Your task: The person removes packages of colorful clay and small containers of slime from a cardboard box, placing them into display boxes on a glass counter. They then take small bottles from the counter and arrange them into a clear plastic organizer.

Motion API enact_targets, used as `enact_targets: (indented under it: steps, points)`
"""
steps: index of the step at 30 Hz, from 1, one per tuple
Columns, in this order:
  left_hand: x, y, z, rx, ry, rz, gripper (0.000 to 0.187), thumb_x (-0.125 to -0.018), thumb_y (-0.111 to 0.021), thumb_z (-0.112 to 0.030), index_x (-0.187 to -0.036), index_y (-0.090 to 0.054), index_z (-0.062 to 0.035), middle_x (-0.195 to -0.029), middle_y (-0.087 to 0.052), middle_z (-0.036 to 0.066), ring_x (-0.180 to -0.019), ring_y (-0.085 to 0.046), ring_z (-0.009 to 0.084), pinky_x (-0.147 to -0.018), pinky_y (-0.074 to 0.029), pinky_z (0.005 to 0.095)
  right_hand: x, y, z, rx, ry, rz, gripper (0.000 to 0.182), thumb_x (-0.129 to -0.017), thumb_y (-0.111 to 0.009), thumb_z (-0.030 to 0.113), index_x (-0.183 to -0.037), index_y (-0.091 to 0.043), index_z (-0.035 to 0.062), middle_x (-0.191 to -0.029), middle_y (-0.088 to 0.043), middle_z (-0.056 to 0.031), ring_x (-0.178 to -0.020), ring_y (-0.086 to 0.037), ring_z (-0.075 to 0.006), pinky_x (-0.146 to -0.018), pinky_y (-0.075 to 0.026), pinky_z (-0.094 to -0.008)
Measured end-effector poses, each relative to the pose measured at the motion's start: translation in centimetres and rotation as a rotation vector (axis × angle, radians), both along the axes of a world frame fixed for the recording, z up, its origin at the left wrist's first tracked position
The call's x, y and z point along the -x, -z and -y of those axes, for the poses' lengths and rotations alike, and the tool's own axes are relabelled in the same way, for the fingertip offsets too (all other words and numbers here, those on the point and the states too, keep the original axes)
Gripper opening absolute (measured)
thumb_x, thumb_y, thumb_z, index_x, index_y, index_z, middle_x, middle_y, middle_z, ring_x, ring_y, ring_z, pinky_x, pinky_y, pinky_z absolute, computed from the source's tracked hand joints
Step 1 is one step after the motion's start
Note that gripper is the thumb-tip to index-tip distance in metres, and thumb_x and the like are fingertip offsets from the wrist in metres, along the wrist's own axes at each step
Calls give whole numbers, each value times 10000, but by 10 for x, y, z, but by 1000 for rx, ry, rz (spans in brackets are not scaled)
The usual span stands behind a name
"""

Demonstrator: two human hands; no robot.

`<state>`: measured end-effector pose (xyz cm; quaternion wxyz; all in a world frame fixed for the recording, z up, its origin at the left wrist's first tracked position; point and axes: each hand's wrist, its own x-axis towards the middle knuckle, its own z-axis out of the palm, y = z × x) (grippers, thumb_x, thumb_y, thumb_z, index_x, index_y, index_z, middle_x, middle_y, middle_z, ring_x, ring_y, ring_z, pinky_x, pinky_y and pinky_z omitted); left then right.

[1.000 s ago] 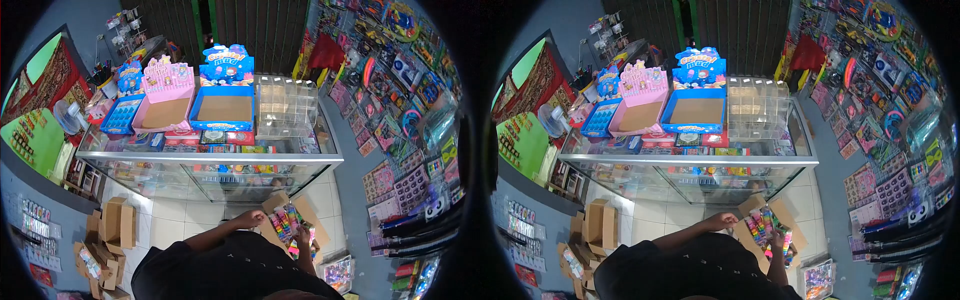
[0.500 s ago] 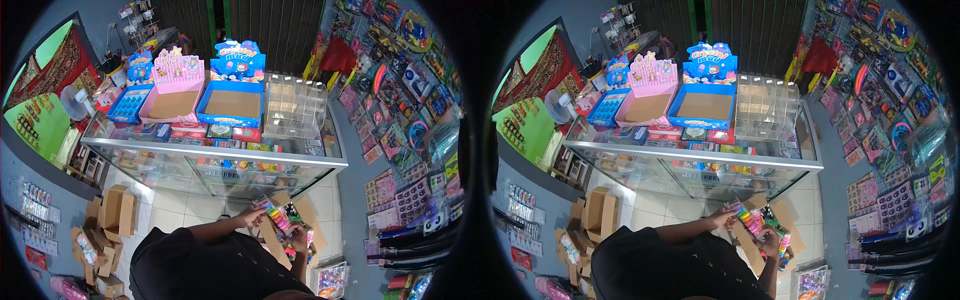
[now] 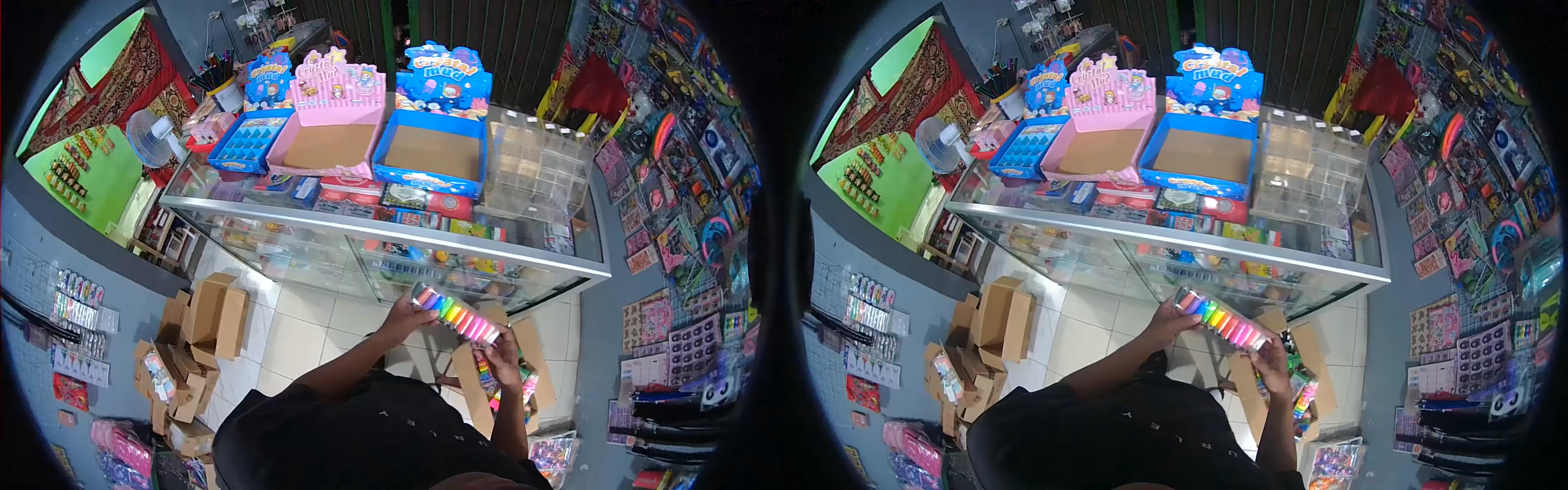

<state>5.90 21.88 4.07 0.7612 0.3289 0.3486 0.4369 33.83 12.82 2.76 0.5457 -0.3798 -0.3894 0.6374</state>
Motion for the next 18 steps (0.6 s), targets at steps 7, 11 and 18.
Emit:
enact_targets:
  steps: [7,11,18]
  points:
    - [69,-31,-72,-236,48,182,749,-895,-648,85,-1527,-296,-109,-1374,-552,84,-1223,-578,198,-934,-578,385,99,-36,-51,57,192,-113,471,-941,-668,122,-1360,-464,51,-1267,-597,-87,-1091,-621,-188,-913,-548,-373]
    - [134,-33,-109,-421,185,-15,670,-904,-670,68,-1476,-351,-69,-1254,-576,52,-1142,-564,114,-934,-508,289,129,-61,-83,16,200,-60,481,-933,-651,74,-1372,-458,55,-1246,-614,-79,-1070,-629,-185,-901,-548,-358]
    - [200,-86,-116,-381,266,-202,684,-831,-788,1,-1423,-447,-39,-1222,-597,69,-1124,-582,136,-962,-487,294,175,-60,-135,-59,297,-166,395,-966,-551,-14,-1348,-469,44,-1292,-597,-84,-1082,-623,-150,-875,-523,-268]
